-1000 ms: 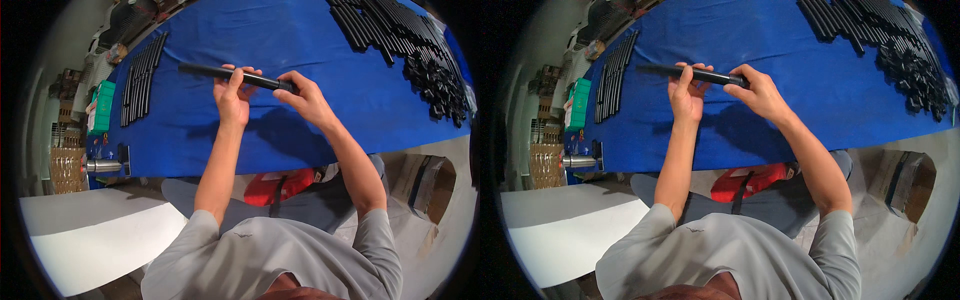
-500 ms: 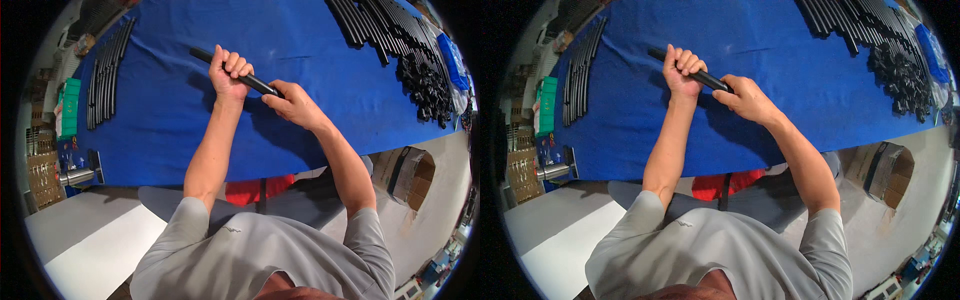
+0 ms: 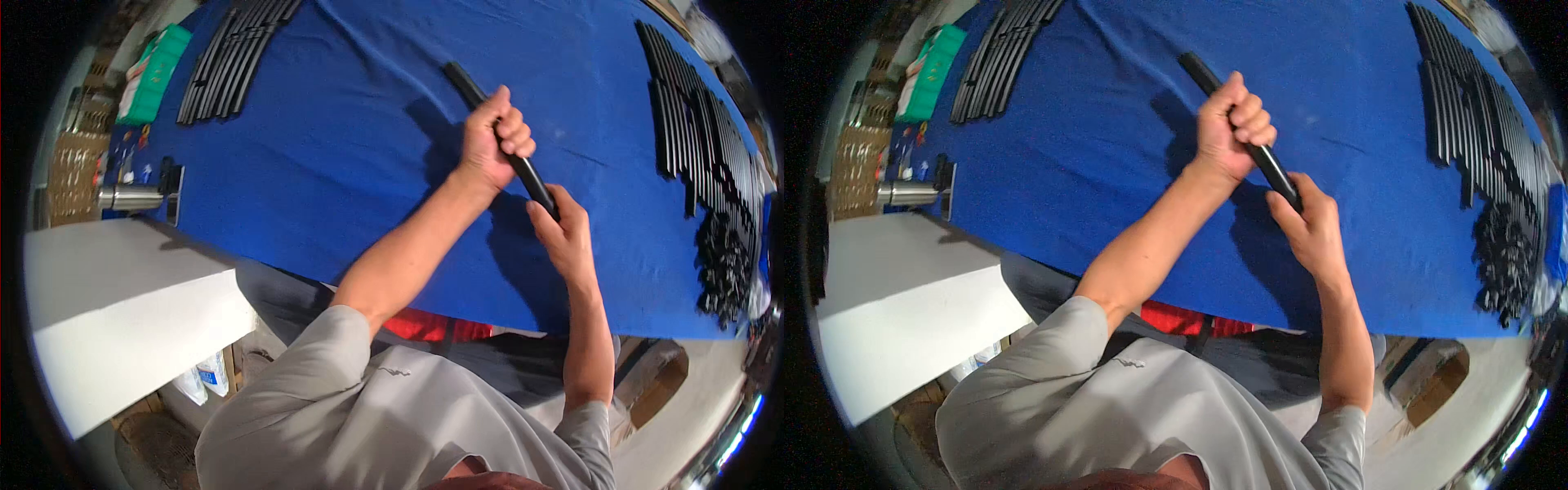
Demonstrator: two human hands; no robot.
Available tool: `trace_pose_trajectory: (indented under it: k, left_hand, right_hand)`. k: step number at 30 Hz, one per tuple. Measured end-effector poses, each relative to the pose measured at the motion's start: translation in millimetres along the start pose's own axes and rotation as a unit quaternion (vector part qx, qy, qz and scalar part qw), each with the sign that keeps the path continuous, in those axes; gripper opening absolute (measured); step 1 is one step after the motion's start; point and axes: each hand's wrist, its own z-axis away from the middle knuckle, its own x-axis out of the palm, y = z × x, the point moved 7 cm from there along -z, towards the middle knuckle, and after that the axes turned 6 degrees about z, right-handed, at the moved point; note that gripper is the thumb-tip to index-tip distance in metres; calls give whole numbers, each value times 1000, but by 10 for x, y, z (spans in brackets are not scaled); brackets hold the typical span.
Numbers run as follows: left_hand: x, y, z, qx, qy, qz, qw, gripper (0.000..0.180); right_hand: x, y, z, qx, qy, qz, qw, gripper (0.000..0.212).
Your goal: Assembling black plastic tubes by fitting them with end caps and connectors on a work table.
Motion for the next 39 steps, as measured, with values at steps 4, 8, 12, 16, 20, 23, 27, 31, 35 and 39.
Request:
trace_pose_trajectory:
  k: [4,8,12,16,20,23,27,31,35,39]
  left_hand:
    - [-20,123,32,33,26,-25,999,38]
    - [74,75,108,74,81,-70,992,38]
    - [131,81,112,53,52,-89,993,38]
    - [153,60,116,50,56,-78,994,38]
    - [139,70,117,61,62,-78,993,37]
    - [127,97,118,76,73,-83,991,37]
    - [127,84,131,74,91,-85,989,36]
    - [114,104,162,74,85,-77,991,36]
    - [96,83,116,65,75,-75,992,36]
    - [141,75,125,64,62,-83,993,37]
  right_hand:
    - [84,-44,-37,67,-29,-7,997,28]
    - [-13,-214,-27,-144,106,185,966,30]
    - [-5,-234,4,-117,89,176,973,33]
    - [-35,-218,-13,-41,41,125,990,29]
    - [-14,-221,-8,-113,82,175,975,27]
    - [19,-252,-18,-121,93,183,971,26]
    - [3,-245,-18,-132,97,198,966,25]
    - [35,-221,9,-103,92,138,981,24]
    - [9,-189,-16,-99,96,147,979,25]
    - [14,-201,-3,-123,102,181,970,28]
